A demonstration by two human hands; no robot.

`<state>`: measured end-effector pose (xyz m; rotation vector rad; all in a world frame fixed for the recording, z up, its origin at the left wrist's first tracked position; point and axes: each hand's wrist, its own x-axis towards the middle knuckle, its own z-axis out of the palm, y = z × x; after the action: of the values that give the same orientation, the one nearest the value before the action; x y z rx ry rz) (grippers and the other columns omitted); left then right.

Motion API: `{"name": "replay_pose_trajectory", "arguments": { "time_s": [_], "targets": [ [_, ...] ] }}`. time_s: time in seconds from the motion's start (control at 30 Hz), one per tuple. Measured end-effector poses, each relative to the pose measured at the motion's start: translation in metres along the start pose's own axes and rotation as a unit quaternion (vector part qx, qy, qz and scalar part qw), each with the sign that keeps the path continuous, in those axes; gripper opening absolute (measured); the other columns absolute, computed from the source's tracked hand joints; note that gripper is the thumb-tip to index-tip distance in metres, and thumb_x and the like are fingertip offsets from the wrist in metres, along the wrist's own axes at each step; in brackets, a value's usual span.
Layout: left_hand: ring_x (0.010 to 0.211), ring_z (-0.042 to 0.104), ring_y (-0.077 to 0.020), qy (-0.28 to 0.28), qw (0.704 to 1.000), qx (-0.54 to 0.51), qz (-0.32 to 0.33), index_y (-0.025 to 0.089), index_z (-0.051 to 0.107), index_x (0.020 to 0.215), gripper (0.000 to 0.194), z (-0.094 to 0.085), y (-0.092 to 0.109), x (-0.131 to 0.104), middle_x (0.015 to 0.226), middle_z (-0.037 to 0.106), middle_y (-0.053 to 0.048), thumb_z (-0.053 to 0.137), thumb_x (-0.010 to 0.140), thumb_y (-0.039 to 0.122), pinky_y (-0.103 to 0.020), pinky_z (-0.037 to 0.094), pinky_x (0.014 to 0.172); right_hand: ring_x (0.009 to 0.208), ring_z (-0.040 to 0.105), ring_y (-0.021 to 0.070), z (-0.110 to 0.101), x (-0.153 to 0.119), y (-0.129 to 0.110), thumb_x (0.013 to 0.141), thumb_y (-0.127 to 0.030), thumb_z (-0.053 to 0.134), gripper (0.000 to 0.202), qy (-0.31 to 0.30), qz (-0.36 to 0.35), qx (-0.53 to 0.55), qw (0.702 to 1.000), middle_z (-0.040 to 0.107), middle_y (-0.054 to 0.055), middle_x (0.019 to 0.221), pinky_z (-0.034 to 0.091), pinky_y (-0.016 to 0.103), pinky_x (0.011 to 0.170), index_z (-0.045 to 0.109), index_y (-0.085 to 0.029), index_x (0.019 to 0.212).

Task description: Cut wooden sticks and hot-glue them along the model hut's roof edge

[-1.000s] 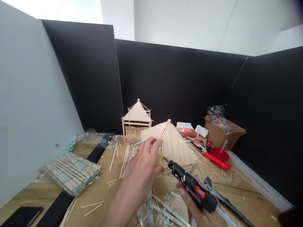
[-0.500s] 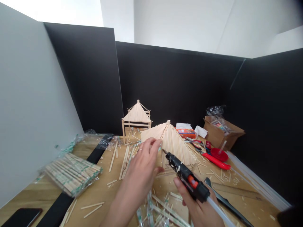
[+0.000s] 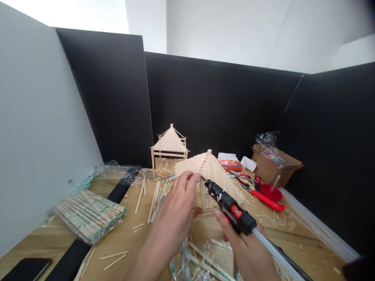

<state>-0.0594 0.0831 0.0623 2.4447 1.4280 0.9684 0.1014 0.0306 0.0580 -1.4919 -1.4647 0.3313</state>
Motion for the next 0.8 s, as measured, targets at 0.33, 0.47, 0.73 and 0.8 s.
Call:
{"name": "replay_pose_trajectory", "arguments": {
  "time_s": [0.33,0.47,0.73,0.8],
  "targets": [
    [0.128,0.047,-0.0287,0.005,1.000,-0.002,0.003,0.030,0.028,0.139,0.078,-0.001,0.000,0.000,0.144,0.039,-0.008,0.064,0.077,0.002,-0.047,0.049,0.099,0.056,0.060,0.0168,-0.001,0.000,0.000,0.088,-0.061,0.046,0.047,-0.012,-0.001,-0.002,1.000,0.062,0.001,0.059,0.046,0.025,0.054,0.065,-0.022,0.069],
    [0.126,0.048,-0.0301,0.003,1.000,-0.006,0.002,0.030,0.030,0.137,0.075,-0.003,0.002,0.002,0.142,0.040,-0.009,0.063,0.075,0.002,-0.049,0.049,0.098,0.059,0.062,0.0177,-0.004,-0.005,0.001,0.088,-0.062,0.045,0.049,-0.017,-0.001,0.002,1.000,0.064,0.003,0.060,0.048,0.025,0.056,0.065,-0.022,0.067],
    [0.123,0.051,-0.0285,-0.007,1.000,0.001,-0.011,0.030,0.032,0.136,0.072,-0.008,0.007,0.001,0.141,0.041,-0.008,0.060,0.076,0.001,-0.047,0.051,0.096,0.050,0.060,0.0178,-0.008,-0.019,0.015,0.085,-0.067,0.047,0.051,-0.026,-0.006,-0.006,1.000,0.062,0.003,0.053,0.048,0.025,0.048,0.065,-0.024,0.064],
    [0.125,0.049,-0.0286,-0.007,1.000,0.006,-0.012,0.030,0.032,0.137,0.073,-0.009,0.007,0.001,0.142,0.041,-0.008,0.061,0.077,0.002,-0.047,0.051,0.096,0.048,0.060,0.0176,-0.008,-0.023,0.018,0.086,-0.067,0.047,0.052,-0.017,-0.009,-0.013,1.000,0.062,0.003,0.053,0.048,0.026,0.047,0.065,-0.024,0.064]
  ]
}}
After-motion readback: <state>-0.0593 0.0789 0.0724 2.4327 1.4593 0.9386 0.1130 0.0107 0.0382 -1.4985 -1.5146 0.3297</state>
